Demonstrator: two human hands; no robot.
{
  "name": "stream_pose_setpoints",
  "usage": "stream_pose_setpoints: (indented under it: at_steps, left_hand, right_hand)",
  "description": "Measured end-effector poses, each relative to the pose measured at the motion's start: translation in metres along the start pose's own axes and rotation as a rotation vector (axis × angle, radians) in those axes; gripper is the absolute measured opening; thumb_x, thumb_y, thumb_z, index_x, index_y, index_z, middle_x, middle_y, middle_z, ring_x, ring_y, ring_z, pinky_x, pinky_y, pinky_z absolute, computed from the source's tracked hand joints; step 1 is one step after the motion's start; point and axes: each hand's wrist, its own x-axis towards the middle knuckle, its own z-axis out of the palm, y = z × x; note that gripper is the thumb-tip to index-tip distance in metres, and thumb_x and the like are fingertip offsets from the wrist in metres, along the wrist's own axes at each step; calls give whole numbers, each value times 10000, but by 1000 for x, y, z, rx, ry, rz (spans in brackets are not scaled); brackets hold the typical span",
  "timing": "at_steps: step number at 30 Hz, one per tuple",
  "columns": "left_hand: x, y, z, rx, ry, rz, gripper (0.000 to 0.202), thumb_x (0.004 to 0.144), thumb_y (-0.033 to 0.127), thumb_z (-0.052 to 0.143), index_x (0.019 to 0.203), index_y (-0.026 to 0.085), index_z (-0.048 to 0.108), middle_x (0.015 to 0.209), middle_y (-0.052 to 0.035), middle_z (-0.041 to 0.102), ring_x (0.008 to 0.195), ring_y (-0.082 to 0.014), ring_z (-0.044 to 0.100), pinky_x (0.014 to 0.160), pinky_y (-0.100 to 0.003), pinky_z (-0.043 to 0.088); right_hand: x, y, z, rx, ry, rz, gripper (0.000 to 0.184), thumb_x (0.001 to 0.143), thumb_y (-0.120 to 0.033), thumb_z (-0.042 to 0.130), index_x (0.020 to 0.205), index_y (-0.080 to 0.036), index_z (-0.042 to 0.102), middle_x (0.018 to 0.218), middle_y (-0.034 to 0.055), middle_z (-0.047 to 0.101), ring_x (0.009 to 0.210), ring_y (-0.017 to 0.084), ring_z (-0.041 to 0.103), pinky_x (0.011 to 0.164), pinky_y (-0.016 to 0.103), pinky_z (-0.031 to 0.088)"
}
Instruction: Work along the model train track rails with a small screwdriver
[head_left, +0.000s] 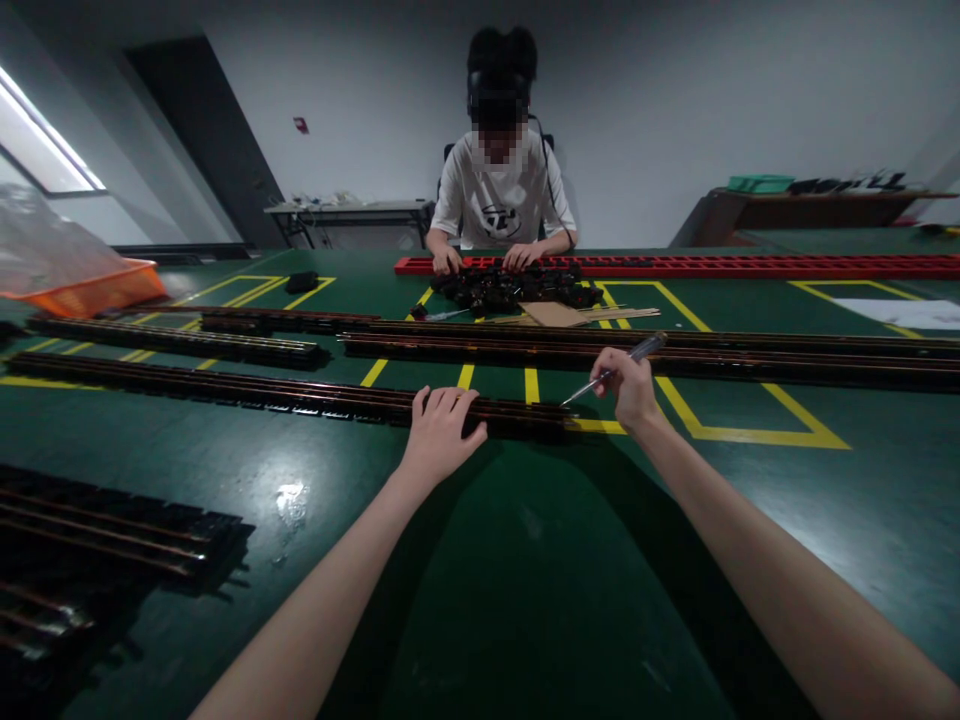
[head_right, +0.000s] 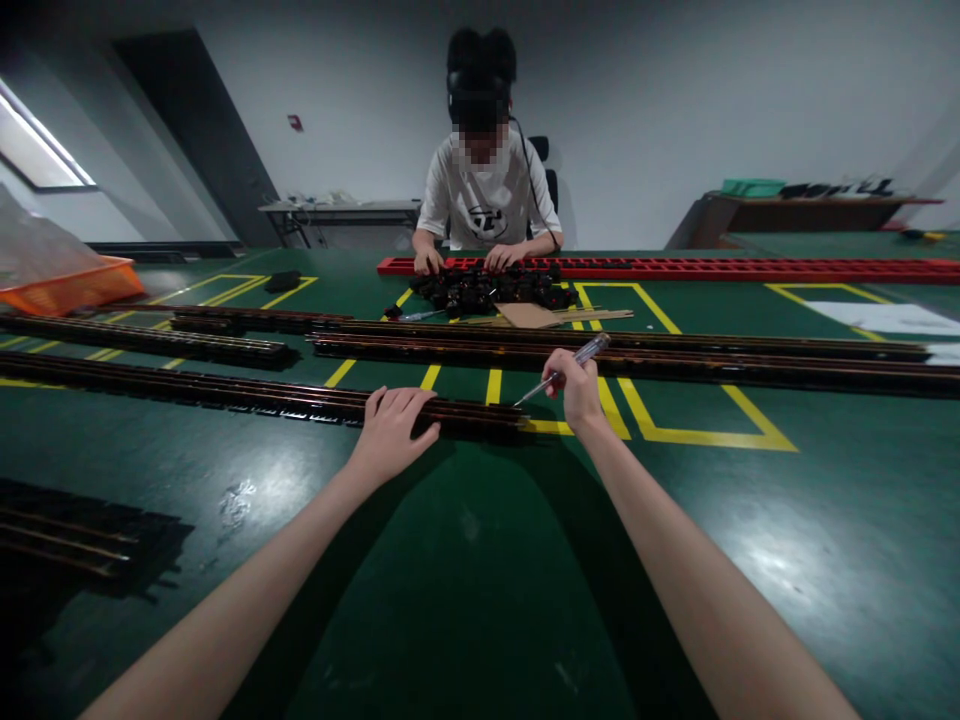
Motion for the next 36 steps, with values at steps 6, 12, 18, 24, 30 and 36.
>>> stream_pose_setpoints:
  at_steps: [6,12,18,24,30,36]
  left_hand:
    - [0,-1,1,-10,9,8,370,867,390,452,1156,181,553,1171,-87,602,1139,-246,500,1072,-488,249]
    - [1,-1,1,-4,1,6,372,859,376,467,1161,175,549,1179,-85,598,1143,-244,496,1072,-486,249]
    - [0,0,1,-4,8,5,351,851,342,479,1157,184,550,1173,-87,605,1138,-246,505,1069,-489,257]
    - [-1,2,-2,0,13,-4,344,846,355,491,1143,197,563,1168,-77,609,1135,-240,507,1066,-471,272]
    - [0,1,-1,30,37,-3,396,851,432,485,1145,182,570,1204,-109,573,1149,-262,485,1005,-442,345]
    - [0,1,0,75,31,9,386,883,431,439,1152,185,564,1108,-110,590,1070,-263,500,965,-439,361]
  right_hand:
    - [-3,0,-2,-140,84,-62,228,642,-245,466,425,-180,444,375,-47,363,336,49,318,344,187,230]
    - [-9,-3,10,-262,239,-206,194,769,-264,490,601,-179,532,458,-36,496,393,77,430,398,187,313]
    - [-27,-5,30,-618,20,-441,258,904,-385,422,925,-189,589,782,29,685,592,119,605,544,213,409]
    - [-55,2,50,-1282,-275,-576,268,935,-274,368,893,-146,600,730,83,662,624,156,583,616,253,365]
    - [-69,8,64,-1435,-433,-505,283,946,-280,321,1013,-121,545,912,151,640,832,236,576,764,330,362]
    - [-68,10,63,-1443,-468,-470,270,941,-279,340,1030,-110,531,959,152,626,848,241,565,779,342,365]
